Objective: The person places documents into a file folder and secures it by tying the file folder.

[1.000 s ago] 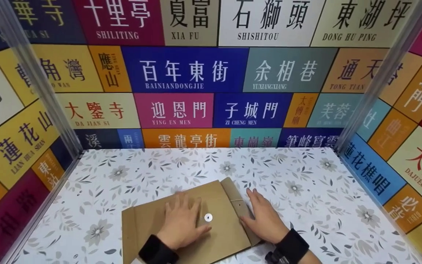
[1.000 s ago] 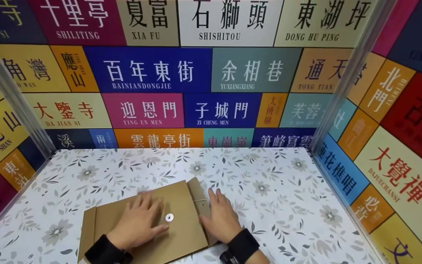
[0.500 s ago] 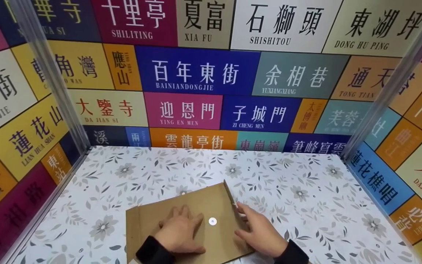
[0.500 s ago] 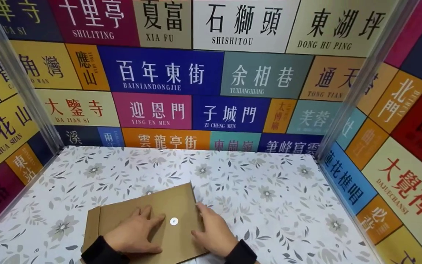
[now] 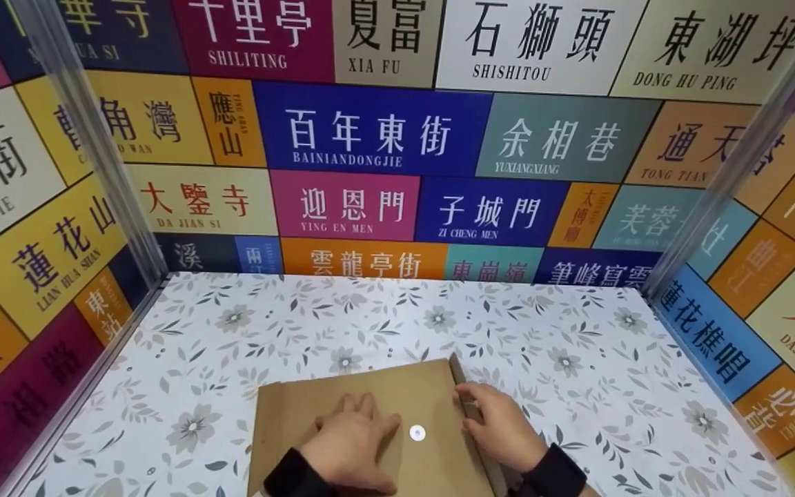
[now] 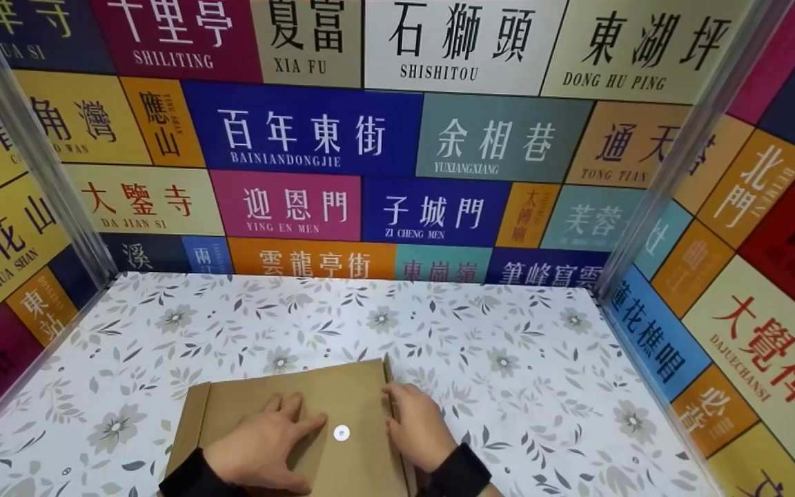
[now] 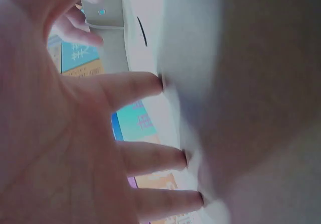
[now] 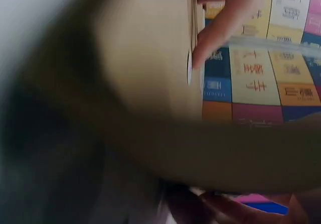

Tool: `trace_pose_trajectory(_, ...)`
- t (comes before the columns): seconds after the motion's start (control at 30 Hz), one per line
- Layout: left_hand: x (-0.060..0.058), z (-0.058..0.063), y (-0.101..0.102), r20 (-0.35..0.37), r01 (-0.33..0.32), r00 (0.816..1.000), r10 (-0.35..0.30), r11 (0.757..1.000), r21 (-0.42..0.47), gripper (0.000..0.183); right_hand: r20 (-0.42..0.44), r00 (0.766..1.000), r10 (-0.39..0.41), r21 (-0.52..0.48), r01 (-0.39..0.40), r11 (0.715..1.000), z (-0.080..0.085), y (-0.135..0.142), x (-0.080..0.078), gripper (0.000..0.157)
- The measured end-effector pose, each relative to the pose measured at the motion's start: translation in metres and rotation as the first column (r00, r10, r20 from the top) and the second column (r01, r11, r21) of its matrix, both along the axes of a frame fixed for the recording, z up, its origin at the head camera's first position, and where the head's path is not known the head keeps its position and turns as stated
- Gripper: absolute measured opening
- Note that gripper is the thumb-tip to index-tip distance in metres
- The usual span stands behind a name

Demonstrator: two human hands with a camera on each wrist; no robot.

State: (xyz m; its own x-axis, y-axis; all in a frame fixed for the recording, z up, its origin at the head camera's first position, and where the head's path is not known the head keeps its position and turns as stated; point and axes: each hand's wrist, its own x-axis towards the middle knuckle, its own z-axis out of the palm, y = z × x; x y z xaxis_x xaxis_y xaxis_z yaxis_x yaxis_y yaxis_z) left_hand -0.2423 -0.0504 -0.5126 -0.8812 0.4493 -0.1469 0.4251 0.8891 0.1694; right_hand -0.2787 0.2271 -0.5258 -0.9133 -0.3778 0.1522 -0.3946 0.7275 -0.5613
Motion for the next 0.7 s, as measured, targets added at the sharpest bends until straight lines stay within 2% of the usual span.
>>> trace_pose_trajectory(0.13, 0.001, -0.001, 0.003, -0.01, 0.023, 1.0, -0.022, 1.0, 0.004, 0.1, -0.028, 0.998, -0.055, 0.023, 0.055, 0.998, -0.001, 0.012, -0.01, 0.034)
trace_pose_trajectory(0.23, -0.001, -0.001, 0.003, 0.013, 0.013, 1.0, -0.013, 1.0, 0.026, 0.095, -0.027, 0.998, -0.061, 0.021, 0.061, 0.998, -0.001, 0.02, -0.016, 0.024)
trace_pose_trajectory(0.37, -0.003, 0.002, 0.001, 0.013, 0.021, 1.0, -0.022, 0.995, 0.093, 0.085, -0.029, 0.995, -0.098, -0.114, 0.094, 0.989, 0.002, 0.027, -0.022, 0.02)
trace_pose_trajectory(0.47, -0.006, 0.004, -0.001, -0.039, 0.042, 0.999, -0.036, 0.987, 0.156, 0.078, -0.148, 0.979, -0.137, -0.244, 0.098, 0.965, 0.008, 0.033, -0.026, 0.024)
trace_pose_trajectory(0.53, -0.008, 0.004, -0.003, -0.097, 0.043, 0.995, -0.025, 0.982, 0.185, 0.075, -0.287, 0.947, -0.148, -0.295, 0.06, 0.953, 0.015, 0.038, -0.027, 0.029)
trace_pose_trajectory(0.63, -0.015, 0.002, -0.006, -0.172, -0.009, 0.984, 0.048, 0.975, 0.223, 0.074, -0.504, 0.855, -0.121, -0.308, -0.047, 0.95, 0.03, 0.047, -0.026, 0.037)
trace_pose_trajectory(0.7, -0.022, 0.0, -0.009, -0.213, -0.061, 0.97, 0.115, 0.967, 0.248, 0.076, -0.596, 0.798, -0.091, -0.302, -0.117, 0.946, 0.042, 0.051, -0.023, 0.04)
